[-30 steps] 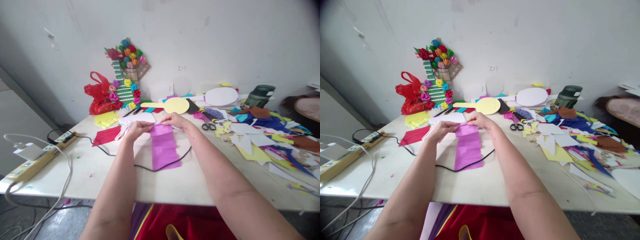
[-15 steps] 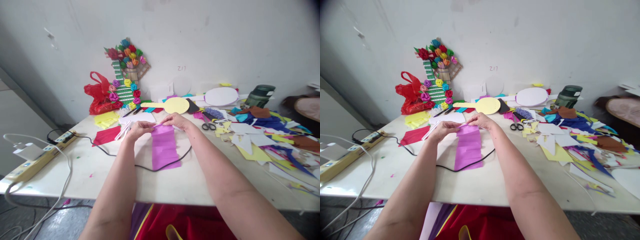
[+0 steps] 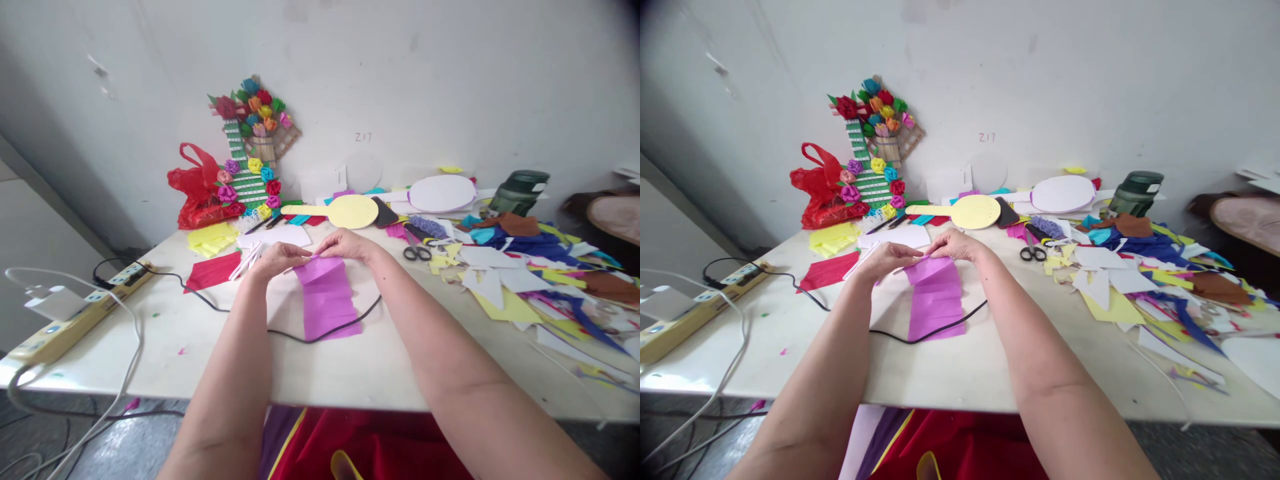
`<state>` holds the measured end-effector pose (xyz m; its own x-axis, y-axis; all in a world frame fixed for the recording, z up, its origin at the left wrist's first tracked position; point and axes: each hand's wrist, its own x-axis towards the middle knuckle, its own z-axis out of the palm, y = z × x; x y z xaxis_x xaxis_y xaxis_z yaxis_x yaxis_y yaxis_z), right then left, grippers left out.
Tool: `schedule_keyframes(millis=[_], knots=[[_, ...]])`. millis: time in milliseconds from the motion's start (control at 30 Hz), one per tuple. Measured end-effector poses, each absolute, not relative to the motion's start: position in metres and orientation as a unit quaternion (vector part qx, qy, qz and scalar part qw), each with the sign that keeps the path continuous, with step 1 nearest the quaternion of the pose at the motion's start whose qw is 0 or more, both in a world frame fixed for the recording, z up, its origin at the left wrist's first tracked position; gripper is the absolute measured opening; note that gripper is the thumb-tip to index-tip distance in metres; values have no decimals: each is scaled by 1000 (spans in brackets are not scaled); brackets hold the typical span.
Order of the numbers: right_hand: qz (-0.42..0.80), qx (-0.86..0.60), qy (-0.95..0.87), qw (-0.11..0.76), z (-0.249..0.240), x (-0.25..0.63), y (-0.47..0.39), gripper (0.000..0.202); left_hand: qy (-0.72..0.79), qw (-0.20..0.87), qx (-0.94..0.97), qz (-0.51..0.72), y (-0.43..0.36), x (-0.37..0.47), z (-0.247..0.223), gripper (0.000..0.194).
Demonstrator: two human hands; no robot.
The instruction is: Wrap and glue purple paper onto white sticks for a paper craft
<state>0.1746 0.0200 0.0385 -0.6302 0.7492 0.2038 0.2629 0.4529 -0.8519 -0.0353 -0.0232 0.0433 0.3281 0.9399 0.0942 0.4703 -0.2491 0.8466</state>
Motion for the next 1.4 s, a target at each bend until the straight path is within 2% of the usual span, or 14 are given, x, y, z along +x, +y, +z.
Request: schedule_keyframes(millis=[400,567,700,833,1000,1167,1400], knots=[[409,-339,-804,268,47,179,16,29,445,402,754,269,-16,-30,34,31],[513,-318,-743,291,43,183,16,40,444,407,744,288,-18,-30,35,32],[618,-310,-636,343,41,182,17,38,458,395,732,313,-18,-30,34,34],[657,-317,-592,343,39,177,16,35,467,387,724,331,-17,-31,34,34],[623,-340,-619,335,37,171,16,24,467,385,717,346,-17,-31,34,34],[562,-380,-636,368,33,168,19,21,473,375,719,345,-16,-30,34,34],[542,-392,-629,397,30,165,23,18,489,341,721,353,-17,-25,35,33]])
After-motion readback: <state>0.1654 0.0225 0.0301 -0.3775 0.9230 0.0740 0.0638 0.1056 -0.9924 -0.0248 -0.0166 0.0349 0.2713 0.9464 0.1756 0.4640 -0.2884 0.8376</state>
